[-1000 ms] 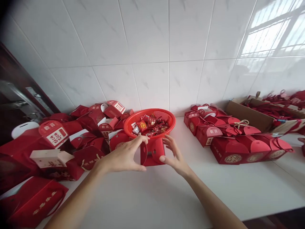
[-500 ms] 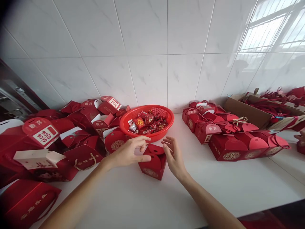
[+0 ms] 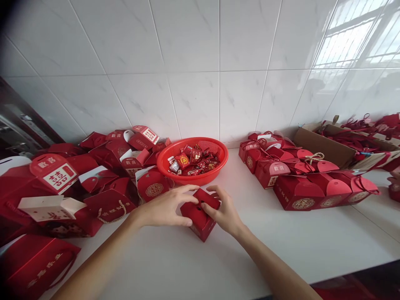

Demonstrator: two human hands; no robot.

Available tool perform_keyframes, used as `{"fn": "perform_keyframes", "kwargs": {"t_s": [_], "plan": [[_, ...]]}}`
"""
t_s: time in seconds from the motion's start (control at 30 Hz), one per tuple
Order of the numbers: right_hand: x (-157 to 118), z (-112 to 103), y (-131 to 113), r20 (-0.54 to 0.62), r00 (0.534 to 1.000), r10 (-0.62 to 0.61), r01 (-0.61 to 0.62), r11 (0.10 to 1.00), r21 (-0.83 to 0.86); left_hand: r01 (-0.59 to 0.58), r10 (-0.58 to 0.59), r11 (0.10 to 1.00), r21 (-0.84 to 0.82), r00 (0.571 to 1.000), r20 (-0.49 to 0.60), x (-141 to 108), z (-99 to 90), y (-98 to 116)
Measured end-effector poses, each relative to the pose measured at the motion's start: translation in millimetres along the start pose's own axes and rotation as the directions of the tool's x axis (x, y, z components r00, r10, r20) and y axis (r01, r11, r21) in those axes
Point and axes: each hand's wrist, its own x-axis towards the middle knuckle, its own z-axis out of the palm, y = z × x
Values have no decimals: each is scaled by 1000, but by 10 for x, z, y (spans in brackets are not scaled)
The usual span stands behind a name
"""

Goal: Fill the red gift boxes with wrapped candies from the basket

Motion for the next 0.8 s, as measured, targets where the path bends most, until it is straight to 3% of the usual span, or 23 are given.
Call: {"fn": "perform_keyframes", "kwargs": {"t_s": [0.13, 0.3, 0.47, 0.57, 0.67, 0.8], "plan": [[27, -60, -13, -49, 999, 0, -1, 1000, -17, -73, 71, 997, -16, 993, -93, 25, 7, -3], [35, -110, -41, 24, 997, -79, 80, 996, -39, -64, 61, 997, -30, 994, -93, 67, 5, -42], [33, -56, -18, -114, 993, -7, 10, 1000, 22, -2, 1, 999, -33, 999, -36, 80, 16, -72], [40, -31, 0, -200, 979, 32, -29, 999, 20, -22, 20, 996, -82, 1000, -21, 87, 44, -88], [62, -36, 32, -259, 964, 50, -52, 999, 1, -167, 145, 971, -170, 980, -136, 109, 85, -108], [102, -74, 107, -375, 926, 32, -44, 999, -24, -343, 291, 934, -103, 894, -341, 138, 124, -132]]}}
